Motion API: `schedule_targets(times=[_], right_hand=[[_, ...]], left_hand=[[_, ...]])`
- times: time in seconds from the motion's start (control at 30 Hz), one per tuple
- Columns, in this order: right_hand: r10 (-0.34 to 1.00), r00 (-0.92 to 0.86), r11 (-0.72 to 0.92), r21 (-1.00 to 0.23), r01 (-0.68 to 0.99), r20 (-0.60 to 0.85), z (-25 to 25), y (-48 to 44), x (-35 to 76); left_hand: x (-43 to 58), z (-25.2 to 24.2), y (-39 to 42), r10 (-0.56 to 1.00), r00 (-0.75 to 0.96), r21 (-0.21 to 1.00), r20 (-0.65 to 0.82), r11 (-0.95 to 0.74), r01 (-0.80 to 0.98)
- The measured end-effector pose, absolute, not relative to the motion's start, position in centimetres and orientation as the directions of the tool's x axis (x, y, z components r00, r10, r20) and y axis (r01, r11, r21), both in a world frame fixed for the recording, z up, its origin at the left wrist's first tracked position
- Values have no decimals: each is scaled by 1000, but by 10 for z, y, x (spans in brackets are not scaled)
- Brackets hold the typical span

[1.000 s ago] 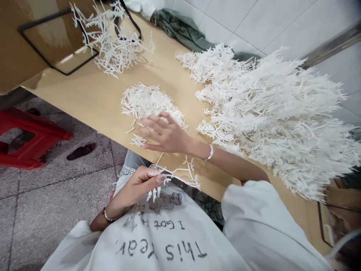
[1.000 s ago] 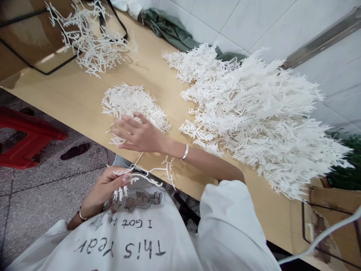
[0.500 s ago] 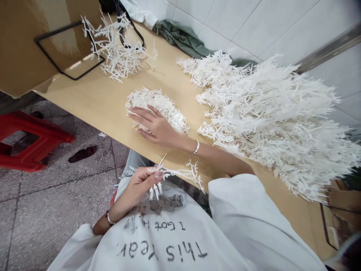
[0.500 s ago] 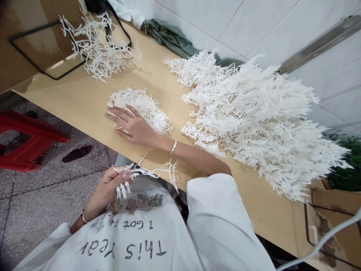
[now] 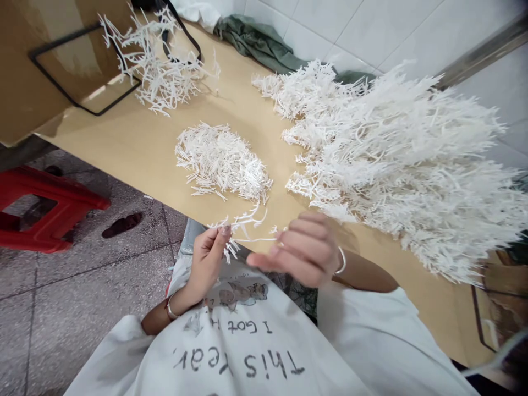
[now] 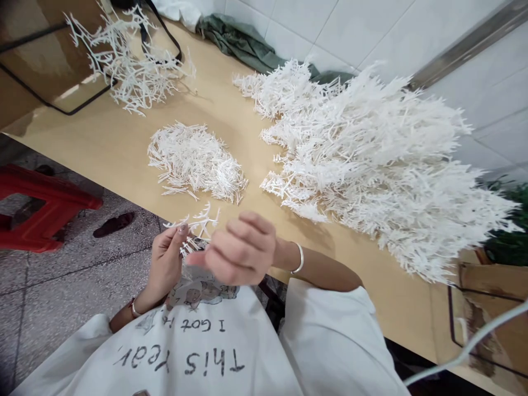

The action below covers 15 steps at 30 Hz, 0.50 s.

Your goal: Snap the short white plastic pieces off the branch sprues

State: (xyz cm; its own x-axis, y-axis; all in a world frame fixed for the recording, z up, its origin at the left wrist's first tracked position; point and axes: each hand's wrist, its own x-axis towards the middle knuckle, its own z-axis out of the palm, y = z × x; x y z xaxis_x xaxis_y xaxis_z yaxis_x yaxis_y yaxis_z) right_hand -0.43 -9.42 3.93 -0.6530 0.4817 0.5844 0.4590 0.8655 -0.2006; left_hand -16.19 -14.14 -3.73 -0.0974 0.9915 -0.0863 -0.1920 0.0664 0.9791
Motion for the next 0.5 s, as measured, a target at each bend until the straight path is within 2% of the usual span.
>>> schedule_targets(times=[0.07, 0.1, 0.17, 0.23, 0.4, 0.5], right_hand=[[351, -668, 908, -65, 413, 656, 29, -99, -8], [373, -662, 896, -67, 439, 650, 26, -101, -10], [536, -660, 831, -192, 522, 527, 21, -105, -14], [644, -659, 765, -338, 548, 388, 18, -107, -17], [676, -689, 704, -506, 498, 263, 15, -108, -18], [700, -696, 605, -650, 461, 158, 13, -108, -18]], left_hand=[[-160, -39, -141, 989, -123, 977, -77, 49, -210], [-160, -40, -140, 989, -132, 975, -63, 33, -218], [-158, -40, -140, 987, -159, 977, -17, -18, -214], [-157, -41, -141, 980, -197, 981, 35, -71, -182], [-156, -40, -141, 952, -272, 987, 138, -156, -47], [-156, -41, -140, 938, -294, 982, 186, -190, 15]])
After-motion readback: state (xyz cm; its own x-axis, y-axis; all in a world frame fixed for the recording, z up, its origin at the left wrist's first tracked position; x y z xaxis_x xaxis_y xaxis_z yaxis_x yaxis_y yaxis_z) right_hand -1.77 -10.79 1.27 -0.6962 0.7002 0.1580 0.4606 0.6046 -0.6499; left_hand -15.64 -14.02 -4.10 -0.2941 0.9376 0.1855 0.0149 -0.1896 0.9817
